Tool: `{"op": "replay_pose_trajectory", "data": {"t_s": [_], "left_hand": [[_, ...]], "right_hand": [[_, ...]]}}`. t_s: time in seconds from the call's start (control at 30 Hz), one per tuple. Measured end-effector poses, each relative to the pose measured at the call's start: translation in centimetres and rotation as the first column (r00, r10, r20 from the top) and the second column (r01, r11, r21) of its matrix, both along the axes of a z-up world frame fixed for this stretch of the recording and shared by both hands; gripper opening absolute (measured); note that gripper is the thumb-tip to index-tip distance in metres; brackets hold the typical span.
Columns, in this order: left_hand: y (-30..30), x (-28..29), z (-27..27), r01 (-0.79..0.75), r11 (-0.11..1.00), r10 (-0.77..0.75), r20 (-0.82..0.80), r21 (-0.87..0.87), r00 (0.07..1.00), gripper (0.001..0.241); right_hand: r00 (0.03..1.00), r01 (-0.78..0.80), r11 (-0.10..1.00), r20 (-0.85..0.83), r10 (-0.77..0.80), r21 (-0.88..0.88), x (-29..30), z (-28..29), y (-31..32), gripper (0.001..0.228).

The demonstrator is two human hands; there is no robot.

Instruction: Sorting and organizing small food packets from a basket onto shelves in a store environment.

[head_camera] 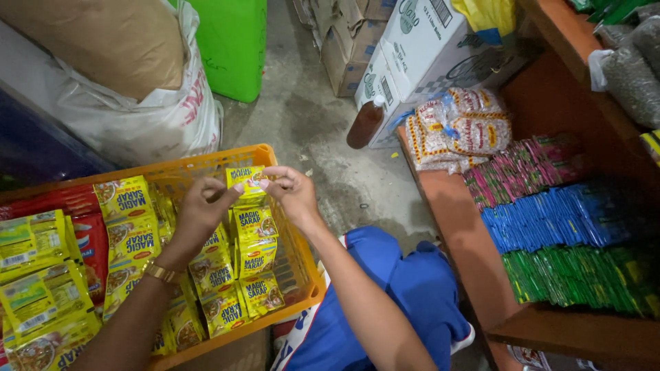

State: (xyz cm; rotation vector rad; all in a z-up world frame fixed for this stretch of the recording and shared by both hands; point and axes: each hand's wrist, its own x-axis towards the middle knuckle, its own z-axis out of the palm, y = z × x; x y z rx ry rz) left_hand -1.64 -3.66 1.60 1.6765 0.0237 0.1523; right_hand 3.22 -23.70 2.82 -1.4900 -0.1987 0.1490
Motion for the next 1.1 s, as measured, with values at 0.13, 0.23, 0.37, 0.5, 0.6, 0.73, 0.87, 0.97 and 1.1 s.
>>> {"op": "replay_pose_trajectory", "data": {"t_s": [0.13, 0.23, 0.37, 0.5, 0.6, 0.73, 0.87, 0.97, 1.1], "left_hand": [[-0.4, -0.3, 1.6, 0.023, 1.0, -0.022, 0.041, -0.02, 0.999, 0.039], [-0.9, -0.9, 2.7, 0.142, 0.989, -0.138, 0.099, -0.032, 0.985, 0.043], [-1.2, -1.9, 4.9, -0.035, 0.944, -0.091, 0.362, 0.327, 0.928, 0.034], [-1.0, -2.2, 4.8, -0.255, 0.79, -0.048, 0.471, 0.558, 0.881, 0.023], [-0.9, -2.2, 4.8, -0.237, 0.787, -0.068, 0.462, 0.57, 0.884, 0.016], [-1.1, -2.2, 5.3, -0.199, 0.793, -0.086, 0.43, 0.576, 0.899, 0.015], [-0.7, -1.6, 3.7, -0.203, 0.874, 0.009, 0.403, 0.441, 0.915, 0.014], [-0.6, -1.6, 3.6, -0.205, 0.925, 0.096, 0.327, 0.32, 0.94, 0.015], [-0.8, -1.5, 3.9, -0.193, 0.943, 0.132, 0.226, 0.273, 0.965, 0.016]], "right_hand": [[1.0, 0.029, 1.0, -0.004, -0.029, 0.007, 0.4, -1.0, -0.2, 0.025], [0.999, 0.05, 0.999, -0.019, -0.05, 0.012, 0.3, -0.8, -0.4, 0.023], [0.995, 0.051, 0.999, -0.084, -0.051, -0.002, 0.4, -0.7, -0.5, 0.024], [0.993, 0.029, 1.0, -0.111, -0.029, -0.005, 0.3, -0.4, -0.6, 0.025], [0.995, 0.005, 1.0, -0.1, -0.005, -0.001, 0.6, -1.0, -0.7, 0.024], [0.998, 0.002, 0.999, -0.056, -0.005, -0.053, -0.2, -0.1, -0.4, 0.022], [0.966, 0.075, 0.964, 0.26, -0.006, -0.257, -1.1, 1.1, 0.0, 0.021], [0.903, 0.109, 0.944, 0.427, 0.037, -0.311, -1.7, 2.8, 0.1, 0.023], [0.94, 0.043, 0.945, 0.334, 0.072, -0.324, -2.0, 3.3, 0.3, 0.026]]}}
